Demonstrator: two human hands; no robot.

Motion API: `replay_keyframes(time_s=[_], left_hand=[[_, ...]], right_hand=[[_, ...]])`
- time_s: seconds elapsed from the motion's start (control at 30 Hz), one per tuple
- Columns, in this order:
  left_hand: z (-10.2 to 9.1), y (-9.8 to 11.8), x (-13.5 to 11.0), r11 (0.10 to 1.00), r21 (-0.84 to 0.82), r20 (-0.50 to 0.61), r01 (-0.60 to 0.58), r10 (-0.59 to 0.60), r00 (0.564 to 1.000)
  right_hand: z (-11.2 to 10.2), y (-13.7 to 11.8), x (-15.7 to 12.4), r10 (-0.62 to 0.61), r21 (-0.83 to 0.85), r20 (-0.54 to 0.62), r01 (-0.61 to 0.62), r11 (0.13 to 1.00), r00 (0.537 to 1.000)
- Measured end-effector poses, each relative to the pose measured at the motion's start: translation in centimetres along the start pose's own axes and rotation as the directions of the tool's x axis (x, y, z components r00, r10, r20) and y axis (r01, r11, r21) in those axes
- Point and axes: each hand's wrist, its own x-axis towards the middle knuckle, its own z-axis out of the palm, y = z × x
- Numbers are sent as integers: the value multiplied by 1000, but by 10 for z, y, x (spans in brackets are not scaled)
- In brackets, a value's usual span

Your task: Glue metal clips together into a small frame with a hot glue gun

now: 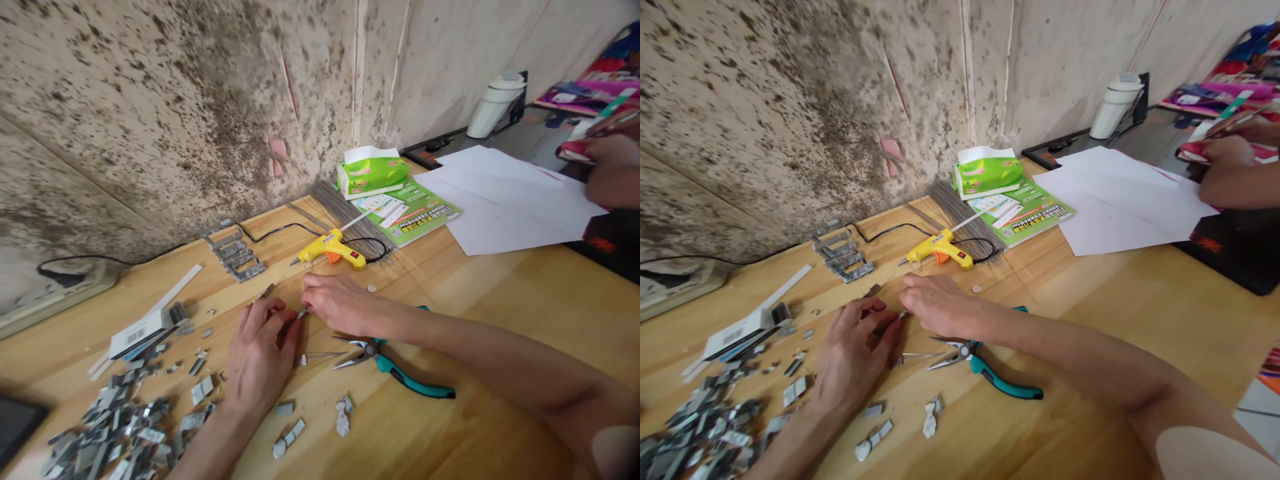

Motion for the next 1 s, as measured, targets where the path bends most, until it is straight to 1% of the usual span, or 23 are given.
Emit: replay_keyframes(time_s=[0.1,0.33,0.43,0.53,0.67,1.0], left_hand=[[0,0,0,1000,-9,-6,-3,3,1000],[3,-2,-1,999,-32,-17,-9,8,1000],[3,-2,-1,999,-49,-22,-14,13,1000],[3,-1,-1,999,-49,-16,-9,9,1000],[4,-1,-1,999,-52,-8,13,-13,1000],[4,-2,-1,997,-74,-11,14,-15,1000]], right_hand=[[-3,-2,0,5,-1,13,-5,1000,1000],[-3,-3,0,-12,11,-28,12,1000,1000],[-2,-2,1,13,54,-20,-12,998,1000],[-1,1,1,32,111,-36,-28,993,999],[3,5,1,38,170,-67,-27,985,997],[5,10,3,58,315,-58,-37,948,997]])
